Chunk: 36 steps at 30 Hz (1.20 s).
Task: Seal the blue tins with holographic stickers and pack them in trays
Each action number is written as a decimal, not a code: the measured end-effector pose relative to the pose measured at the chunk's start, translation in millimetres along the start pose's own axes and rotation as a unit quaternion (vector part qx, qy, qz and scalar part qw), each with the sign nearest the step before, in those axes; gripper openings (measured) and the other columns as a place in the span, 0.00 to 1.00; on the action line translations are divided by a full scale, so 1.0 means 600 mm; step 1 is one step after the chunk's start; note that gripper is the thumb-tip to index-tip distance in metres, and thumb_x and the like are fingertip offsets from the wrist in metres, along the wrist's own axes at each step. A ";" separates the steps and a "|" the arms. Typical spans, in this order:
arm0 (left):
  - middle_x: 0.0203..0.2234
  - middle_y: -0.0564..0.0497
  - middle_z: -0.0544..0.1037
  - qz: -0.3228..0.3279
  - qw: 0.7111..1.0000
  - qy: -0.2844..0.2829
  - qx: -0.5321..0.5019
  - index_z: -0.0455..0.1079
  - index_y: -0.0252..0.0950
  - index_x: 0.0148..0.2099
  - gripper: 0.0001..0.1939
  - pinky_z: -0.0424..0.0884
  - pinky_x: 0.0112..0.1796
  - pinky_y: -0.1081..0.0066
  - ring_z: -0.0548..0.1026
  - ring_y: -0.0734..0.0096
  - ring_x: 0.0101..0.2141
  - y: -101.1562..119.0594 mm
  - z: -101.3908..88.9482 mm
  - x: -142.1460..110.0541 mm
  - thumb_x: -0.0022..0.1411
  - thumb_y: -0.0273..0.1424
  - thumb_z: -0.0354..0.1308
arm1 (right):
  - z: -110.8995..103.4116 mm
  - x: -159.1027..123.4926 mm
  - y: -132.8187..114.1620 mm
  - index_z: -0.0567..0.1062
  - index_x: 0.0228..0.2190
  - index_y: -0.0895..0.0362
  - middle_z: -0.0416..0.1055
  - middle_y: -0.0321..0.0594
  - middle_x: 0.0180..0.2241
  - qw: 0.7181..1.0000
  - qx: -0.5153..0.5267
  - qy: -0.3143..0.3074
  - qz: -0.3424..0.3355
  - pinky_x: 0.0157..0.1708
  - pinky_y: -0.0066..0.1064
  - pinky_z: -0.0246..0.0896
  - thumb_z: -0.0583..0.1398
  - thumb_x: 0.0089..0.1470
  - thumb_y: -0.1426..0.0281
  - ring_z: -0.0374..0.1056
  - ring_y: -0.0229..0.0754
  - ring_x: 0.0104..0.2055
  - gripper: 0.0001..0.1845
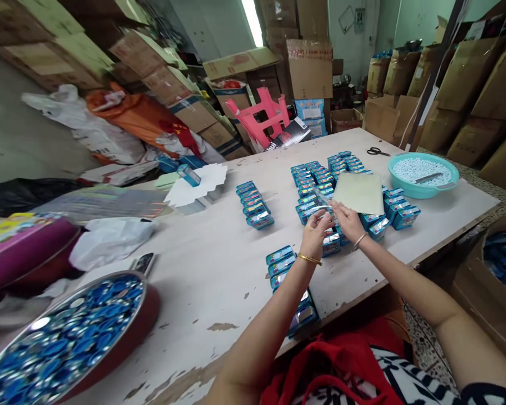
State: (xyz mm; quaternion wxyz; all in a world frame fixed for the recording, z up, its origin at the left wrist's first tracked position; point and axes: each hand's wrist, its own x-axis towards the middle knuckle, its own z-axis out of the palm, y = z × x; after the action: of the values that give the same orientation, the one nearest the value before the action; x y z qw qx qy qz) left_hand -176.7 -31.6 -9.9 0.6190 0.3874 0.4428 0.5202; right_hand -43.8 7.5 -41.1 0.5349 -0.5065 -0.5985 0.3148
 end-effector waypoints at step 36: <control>0.16 0.53 0.69 0.130 0.917 0.156 0.344 0.60 0.39 0.19 0.18 0.68 0.29 0.69 0.72 0.69 0.22 0.030 -0.139 -0.031 0.54 0.38 0.61 | 0.051 -0.076 -0.155 0.78 0.44 0.57 0.72 0.49 0.43 0.822 -0.533 -0.129 -0.152 0.41 0.36 0.55 0.50 0.67 0.74 0.64 0.48 0.45 0.16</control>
State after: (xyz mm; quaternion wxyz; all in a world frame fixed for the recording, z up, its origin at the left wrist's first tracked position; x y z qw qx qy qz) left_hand -263.0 -45.3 -15.9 0.2976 0.5441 0.6312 0.4658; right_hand -102.1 -57.3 23.0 0.1405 -0.5700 -0.8059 -0.0768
